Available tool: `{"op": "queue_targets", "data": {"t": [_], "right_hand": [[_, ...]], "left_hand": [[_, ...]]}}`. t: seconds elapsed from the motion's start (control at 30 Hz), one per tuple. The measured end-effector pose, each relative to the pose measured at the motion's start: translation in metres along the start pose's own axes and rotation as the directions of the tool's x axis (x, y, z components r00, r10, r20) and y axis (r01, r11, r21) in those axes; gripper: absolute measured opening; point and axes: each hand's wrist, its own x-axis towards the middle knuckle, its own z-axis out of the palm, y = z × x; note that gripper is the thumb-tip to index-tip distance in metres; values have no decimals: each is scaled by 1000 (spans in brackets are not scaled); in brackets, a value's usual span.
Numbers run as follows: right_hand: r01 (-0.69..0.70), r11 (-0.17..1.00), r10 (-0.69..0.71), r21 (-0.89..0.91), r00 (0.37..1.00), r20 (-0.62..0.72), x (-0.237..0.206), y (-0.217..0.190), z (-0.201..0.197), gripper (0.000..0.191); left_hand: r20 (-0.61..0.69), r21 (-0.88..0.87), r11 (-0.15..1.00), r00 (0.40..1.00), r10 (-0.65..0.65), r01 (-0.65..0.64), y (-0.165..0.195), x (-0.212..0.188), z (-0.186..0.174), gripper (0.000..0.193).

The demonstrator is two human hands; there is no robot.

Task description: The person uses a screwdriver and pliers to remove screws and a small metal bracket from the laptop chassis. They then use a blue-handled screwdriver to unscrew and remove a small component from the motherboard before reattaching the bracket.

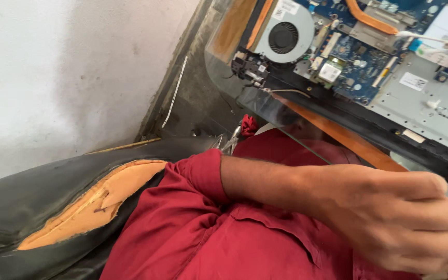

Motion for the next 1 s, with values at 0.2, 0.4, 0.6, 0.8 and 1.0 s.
{"op": "queue_targets", "data": {"t": [0.2, 0.4, 0.6, 0.8, 1.0], "right_hand": [[-45, 995, 50, 90, 997, -51, -16, 11, 23, 17], [1, 980, 18, 200, 995, -94, -22, 1, 65, 17], [285, 901, -279, -326, 958, 65, 26, -52, 101, 25], [567, 689, -442, -452, 823, 358, 84, -87, 144, 20], [718, 544, -576, -434, 696, 429, 101, -88, 153, 22]], "left_hand": [[17, -86, 996, 1000, 15, -13, -15, -11, -32, 23], [75, -170, 985, 997, 12, 1, -39, -22, -72, 8], [-193, -113, 962, 944, -268, 250, -59, -37, -113, 10], [-255, 320, 553, 632, -732, 769, -52, -69, -150, 26], [38, 579, 552, 657, -753, 599, -66, -100, -165, 54]]}}
